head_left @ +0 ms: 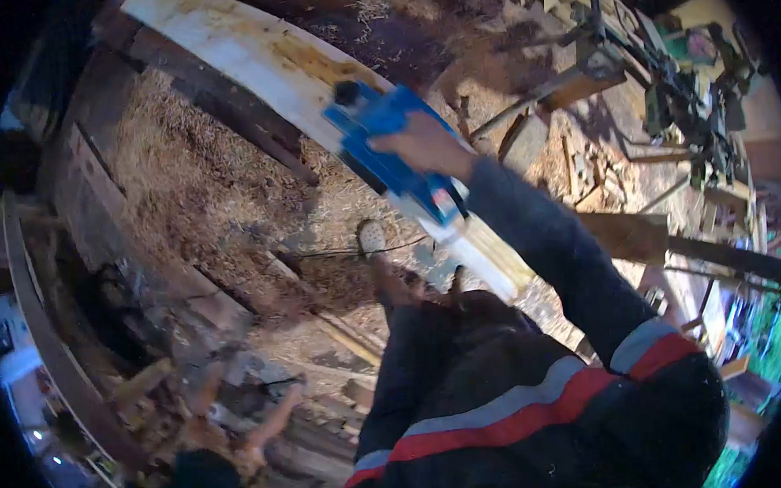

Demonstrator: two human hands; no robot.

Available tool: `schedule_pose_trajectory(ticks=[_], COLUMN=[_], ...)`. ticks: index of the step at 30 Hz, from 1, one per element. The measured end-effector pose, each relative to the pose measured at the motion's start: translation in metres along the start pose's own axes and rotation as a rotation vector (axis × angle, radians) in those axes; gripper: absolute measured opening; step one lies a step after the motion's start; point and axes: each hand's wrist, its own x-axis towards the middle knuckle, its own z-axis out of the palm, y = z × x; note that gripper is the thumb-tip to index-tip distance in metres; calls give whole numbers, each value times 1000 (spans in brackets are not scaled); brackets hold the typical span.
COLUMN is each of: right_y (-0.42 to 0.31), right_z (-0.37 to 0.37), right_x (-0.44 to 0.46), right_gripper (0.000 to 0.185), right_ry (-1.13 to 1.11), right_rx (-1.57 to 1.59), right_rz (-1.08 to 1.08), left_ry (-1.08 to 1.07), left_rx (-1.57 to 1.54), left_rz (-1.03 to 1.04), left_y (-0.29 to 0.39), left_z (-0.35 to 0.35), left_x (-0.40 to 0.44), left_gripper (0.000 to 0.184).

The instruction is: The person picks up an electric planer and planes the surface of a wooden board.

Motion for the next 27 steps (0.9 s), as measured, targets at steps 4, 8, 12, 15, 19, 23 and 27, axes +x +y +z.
schedule_pose_trajectory(ticks=[4,8,12,15,19,23,27], right_y=[121,207,216,207,158,113,56], right_z=[-14,-30,-36,-36,-35,-30,-18], right_x=[-155,-290,-317,-283,-214,-137,-68], right_gripper=[53,51,48,48,47,42,32], right_ry=[154,127,109,76,82,50,69], right_rx=[109,173,203,208,137,85,119], right_rz=[-159,62,305,191,68,71,-22], left_ry=[-16,-258,-457,-539,-516,-406,-275], left_rx=[-66,-165,-170,-115,-13,66,-24], left_rz=[80,153,161,147,69,-49,-223], left_y=[23,52,66,61,44,18,-2], left_z=[71,166,210,215,195,160,112], left_x=[-23,-91,-141,-154,-158,-160,-139], left_gripper=[28,29,30,31,32,33,34])
